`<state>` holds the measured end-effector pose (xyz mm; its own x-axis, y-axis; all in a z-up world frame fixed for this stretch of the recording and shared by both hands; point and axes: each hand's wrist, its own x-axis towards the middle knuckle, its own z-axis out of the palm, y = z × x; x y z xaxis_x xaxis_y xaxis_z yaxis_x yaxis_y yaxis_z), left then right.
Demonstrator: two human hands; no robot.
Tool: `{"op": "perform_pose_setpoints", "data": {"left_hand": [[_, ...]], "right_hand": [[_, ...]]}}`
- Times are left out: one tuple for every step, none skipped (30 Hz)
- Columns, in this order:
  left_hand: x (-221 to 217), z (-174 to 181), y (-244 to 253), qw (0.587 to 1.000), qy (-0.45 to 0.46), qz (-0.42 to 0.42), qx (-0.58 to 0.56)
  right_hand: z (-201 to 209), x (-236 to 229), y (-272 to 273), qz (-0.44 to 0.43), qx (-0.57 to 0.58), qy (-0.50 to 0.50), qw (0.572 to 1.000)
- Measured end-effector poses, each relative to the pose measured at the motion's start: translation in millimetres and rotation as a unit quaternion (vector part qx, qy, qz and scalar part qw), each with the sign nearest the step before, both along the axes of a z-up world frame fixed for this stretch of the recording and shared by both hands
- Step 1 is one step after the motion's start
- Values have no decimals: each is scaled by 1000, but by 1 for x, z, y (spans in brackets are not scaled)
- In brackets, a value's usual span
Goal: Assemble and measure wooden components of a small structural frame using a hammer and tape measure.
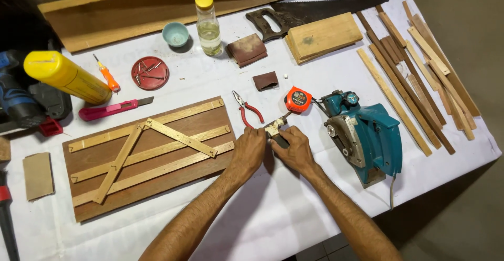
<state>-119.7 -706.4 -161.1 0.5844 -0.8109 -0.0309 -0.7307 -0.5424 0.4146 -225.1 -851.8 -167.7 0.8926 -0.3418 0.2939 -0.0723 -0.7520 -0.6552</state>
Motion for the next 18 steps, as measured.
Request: {"op": "perform_pose_setpoints", "data": {"left_hand": [[0,-3,-2,1000,-2,-6,-1],[-1,-7,-3,1000,-3,-10,14],[-3,-11,-2,999,-3,-14,31],[-3,-12,-2,999,-4,-19,31],[-3,-14,1,999,7,-21,36],[-4,-15,4,999,17,-22,42],[-4,-11,4,999,18,-28,43],[-3,-7,6,999,33,-23,30],[-5,-2,6,998,49,-19,16],[-5,-3,6,998,50,-24,16],[-7,-4,8,998,60,-21,19],[-9,-5,9,997,70,-18,21],[-10,-9,9,997,71,-23,21],[-11,-13,9,998,52,-19,21],[-9,-16,5,999,28,-16,17],[-7,-14,5,999,25,-22,13],[-8,-13,6,1000,2,-30,-2],[-9,-11,7,999,-20,-37,-18]], "right_hand": [[1,0,0,-6,-1,-2,1000],[2,0,1,-8,-8,15,1000],[2,-2,3,-10,-13,33,999],[2,-2,1,-15,-12,32,999],[0,-3,2,-12,-12,30,999],[-1,-4,3,-8,-11,28,1000],[-2,-3,4,-14,-10,29,999],[-3,-3,6,-32,21,34,999],[-3,-5,7,-50,51,40,997],[-4,-4,6,-56,52,41,996],[-4,-5,6,-61,84,46,994],[-4,-5,6,-66,117,51,990],[-2,-6,6,-71,117,51,989],[0,-6,6,-64,130,66,987],[3,-5,3,-57,138,75,986],[5,-2,1,-63,135,71,986],[7,-2,0,-59,141,92,984],[9,-3,-2,-55,147,113,981]]}}
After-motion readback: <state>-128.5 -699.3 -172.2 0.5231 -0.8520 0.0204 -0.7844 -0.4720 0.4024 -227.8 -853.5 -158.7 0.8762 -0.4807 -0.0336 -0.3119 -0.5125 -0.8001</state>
